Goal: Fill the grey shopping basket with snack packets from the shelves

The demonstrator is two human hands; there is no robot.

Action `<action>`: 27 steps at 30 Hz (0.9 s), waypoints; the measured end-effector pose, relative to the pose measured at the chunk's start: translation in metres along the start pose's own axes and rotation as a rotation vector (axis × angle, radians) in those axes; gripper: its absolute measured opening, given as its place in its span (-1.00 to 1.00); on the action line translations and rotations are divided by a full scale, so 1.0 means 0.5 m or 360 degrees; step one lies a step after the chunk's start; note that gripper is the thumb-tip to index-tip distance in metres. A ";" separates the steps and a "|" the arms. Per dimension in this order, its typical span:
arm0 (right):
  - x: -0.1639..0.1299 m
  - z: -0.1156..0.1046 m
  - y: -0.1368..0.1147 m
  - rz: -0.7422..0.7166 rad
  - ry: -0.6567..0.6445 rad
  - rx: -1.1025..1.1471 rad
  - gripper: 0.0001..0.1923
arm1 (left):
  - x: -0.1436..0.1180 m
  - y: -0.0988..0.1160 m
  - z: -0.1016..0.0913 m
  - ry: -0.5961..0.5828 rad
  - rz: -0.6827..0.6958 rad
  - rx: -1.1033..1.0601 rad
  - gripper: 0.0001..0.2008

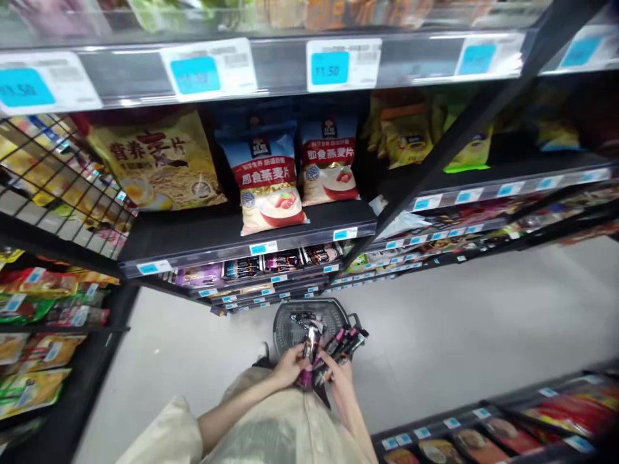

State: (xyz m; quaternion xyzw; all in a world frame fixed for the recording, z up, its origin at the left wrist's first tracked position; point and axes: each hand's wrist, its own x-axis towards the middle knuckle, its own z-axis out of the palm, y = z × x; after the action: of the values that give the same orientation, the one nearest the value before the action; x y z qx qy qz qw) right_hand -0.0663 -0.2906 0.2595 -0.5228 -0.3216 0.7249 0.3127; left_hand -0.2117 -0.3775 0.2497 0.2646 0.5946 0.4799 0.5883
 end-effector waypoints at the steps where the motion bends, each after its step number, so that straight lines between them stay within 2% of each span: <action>1: -0.012 0.029 0.006 0.0003 0.0050 -0.0018 -0.47 | -0.012 0.001 -0.020 0.0028 0.0051 0.0042 -0.74; 4: -0.037 0.102 0.019 -0.0058 0.0291 -0.0027 -0.53 | -0.040 0.010 -0.075 0.0030 0.0107 0.0207 -0.72; 6: -0.050 0.137 0.024 -0.0046 0.0390 -0.0003 -0.53 | -0.058 0.020 -0.109 -0.0104 0.0125 0.0165 -0.67; 9: -0.067 0.171 0.024 -0.0024 0.0480 0.0033 -0.45 | -0.084 0.037 -0.150 -0.0372 0.0109 -0.0056 -0.48; 12: -0.084 0.190 0.024 -0.0056 0.0500 0.0033 -0.38 | -0.104 0.049 -0.181 -0.0482 0.0054 -0.0185 -0.26; 16: -0.108 0.208 0.019 -0.0108 0.0356 0.0056 -0.44 | -0.112 0.065 -0.212 -0.0437 -0.0033 -0.0170 -0.22; 20: -0.127 0.223 0.005 -0.0155 0.0338 0.0065 -0.46 | -0.112 0.087 -0.220 -0.0366 -0.0024 -0.0049 -0.44; 22: -0.131 0.224 -0.002 -0.0183 0.0335 0.0012 -0.48 | -0.106 0.097 -0.215 -0.0293 0.0006 -0.0042 -0.46; 25: -0.129 0.213 -0.005 -0.0166 0.0339 -0.0037 -0.53 | -0.069 0.118 -0.212 -0.0144 0.0082 0.0063 -0.49; 27: -0.125 0.193 -0.001 -0.0141 0.0384 -0.0050 -0.54 | -0.012 0.149 -0.222 -0.0020 0.0151 0.0182 -0.58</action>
State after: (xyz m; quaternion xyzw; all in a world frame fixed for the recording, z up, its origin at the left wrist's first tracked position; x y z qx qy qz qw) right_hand -0.1427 -0.3532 0.3188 -0.5963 -0.3158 0.6371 0.3725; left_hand -0.3353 -0.3817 0.3010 0.3287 0.6042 0.4707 0.5526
